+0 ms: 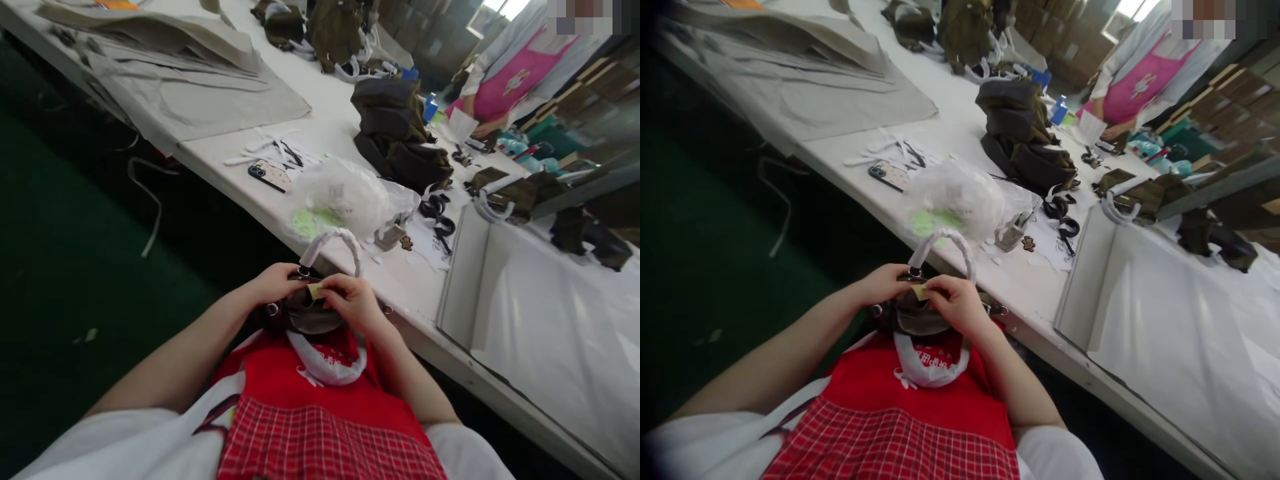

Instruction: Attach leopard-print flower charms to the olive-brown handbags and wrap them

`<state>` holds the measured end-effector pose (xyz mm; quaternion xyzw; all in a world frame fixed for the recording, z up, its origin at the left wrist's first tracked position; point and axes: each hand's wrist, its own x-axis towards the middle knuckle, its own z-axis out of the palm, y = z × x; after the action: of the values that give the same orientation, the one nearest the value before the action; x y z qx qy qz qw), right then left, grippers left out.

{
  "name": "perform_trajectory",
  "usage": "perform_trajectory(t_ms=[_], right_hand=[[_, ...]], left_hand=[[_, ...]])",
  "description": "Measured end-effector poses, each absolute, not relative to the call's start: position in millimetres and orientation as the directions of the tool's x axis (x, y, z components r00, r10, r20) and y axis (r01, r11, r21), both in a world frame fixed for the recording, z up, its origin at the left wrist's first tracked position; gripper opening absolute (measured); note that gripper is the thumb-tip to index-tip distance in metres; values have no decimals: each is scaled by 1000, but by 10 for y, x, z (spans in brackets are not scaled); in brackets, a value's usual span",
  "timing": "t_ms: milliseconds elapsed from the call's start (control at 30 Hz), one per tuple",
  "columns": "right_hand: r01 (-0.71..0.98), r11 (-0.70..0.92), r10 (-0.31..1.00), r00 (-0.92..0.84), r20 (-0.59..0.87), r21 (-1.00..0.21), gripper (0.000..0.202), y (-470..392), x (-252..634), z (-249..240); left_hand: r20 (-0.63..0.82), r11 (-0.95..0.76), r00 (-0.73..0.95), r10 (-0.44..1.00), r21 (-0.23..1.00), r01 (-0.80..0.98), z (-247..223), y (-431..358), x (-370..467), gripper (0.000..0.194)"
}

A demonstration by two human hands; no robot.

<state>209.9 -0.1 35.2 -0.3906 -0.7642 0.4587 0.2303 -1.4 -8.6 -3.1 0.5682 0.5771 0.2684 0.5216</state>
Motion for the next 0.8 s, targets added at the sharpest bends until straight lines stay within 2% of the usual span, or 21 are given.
perform_trajectory(t_ms=[67,133,200,367,433,600,667,733,800], right_hand=[[559,436,750,-659,-60,-705,16,20,1988,175],[655,543,708,-694,-132,-526,20,63,1898,57],[682,569,689,-700,-186,-459,23,74,1861,5],[687,429,779,-610,-145,-587,26,-15,2014,-14],[710,338,815,-549,-186,-617,24,-38,2113,-38],[794,165,838,-426,-341,-586,26,-65,2242,-139],[735,-13,817,-383,-431,-678,32,-89,2214,-209],[570,-302,723,-386,-574,-764,34,-96,2144,-316],[460,-368,723,-404,-560,-808,33,-69,2067,-435]], left_hand=[[-268,175,187,945,899,402,-15,-74,10,42],[-277,181,174,945,886,427,-11,-71,23,40],[-302,199,165,939,868,455,-9,-78,24,39],[-301,194,162,940,859,474,19,-99,15,37],[-286,178,161,944,859,480,23,-94,18,37],[-262,143,192,946,866,478,64,-103,82,35],[-252,136,209,945,883,449,115,-145,133,36],[-262,150,224,939,895,420,153,-194,181,37],[-284,175,273,919,915,364,150,-222,205,43]])
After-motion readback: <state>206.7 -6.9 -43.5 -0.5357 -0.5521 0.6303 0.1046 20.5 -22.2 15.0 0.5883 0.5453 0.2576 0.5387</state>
